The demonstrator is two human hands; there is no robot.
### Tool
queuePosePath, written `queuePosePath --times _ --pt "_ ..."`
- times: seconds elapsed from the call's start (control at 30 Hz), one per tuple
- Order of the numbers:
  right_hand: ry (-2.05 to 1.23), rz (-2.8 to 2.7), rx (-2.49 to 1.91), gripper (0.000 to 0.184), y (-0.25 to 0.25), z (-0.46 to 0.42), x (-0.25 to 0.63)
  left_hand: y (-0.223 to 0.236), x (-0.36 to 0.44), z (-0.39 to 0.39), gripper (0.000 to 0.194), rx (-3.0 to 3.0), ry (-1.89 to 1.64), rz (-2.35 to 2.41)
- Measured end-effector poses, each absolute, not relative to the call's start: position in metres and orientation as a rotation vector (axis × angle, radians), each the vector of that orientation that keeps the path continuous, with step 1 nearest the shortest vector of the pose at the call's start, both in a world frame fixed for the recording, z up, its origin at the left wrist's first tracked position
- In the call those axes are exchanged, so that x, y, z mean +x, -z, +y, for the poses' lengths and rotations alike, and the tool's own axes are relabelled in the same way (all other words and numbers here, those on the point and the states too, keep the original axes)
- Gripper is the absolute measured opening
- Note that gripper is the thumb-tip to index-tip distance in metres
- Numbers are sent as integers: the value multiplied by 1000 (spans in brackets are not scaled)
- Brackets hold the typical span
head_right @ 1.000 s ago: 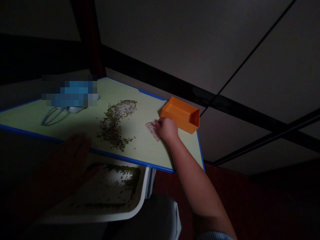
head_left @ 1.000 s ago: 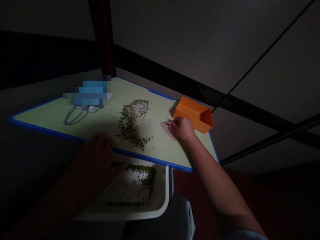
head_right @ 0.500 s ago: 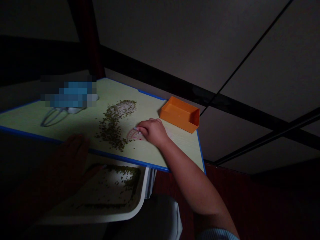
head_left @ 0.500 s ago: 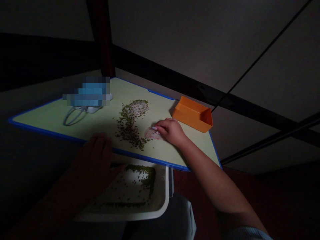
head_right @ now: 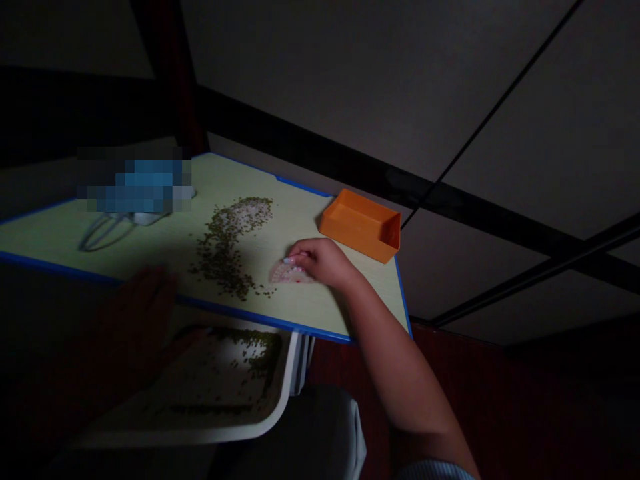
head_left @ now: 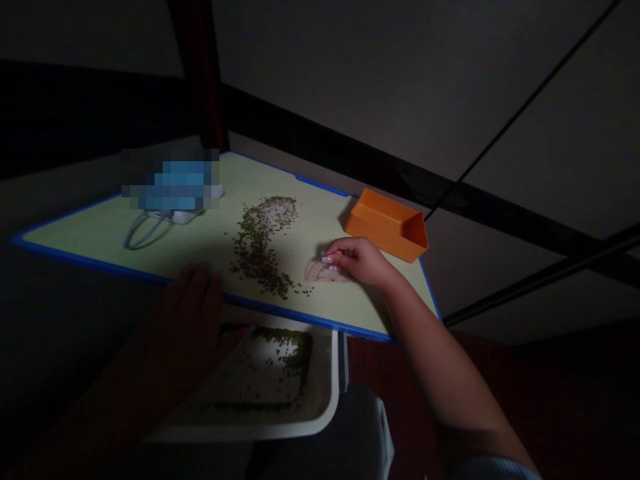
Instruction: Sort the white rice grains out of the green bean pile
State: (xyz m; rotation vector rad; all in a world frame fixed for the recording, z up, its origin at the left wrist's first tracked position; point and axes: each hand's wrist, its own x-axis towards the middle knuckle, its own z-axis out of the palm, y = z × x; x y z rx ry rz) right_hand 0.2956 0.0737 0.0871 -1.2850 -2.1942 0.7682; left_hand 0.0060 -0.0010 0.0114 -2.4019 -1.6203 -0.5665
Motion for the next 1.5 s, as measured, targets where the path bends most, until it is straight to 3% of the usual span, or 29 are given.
queuePosePath --times 0.23,1.5 --pt "-988 -2155 -1270 10 -88 74 305 -4 1 4 84 -2345 431 -1501" --pt "-965 -2202 -1280 16 -89 65 294 -4 2 3 83 -2332 385 -1487"
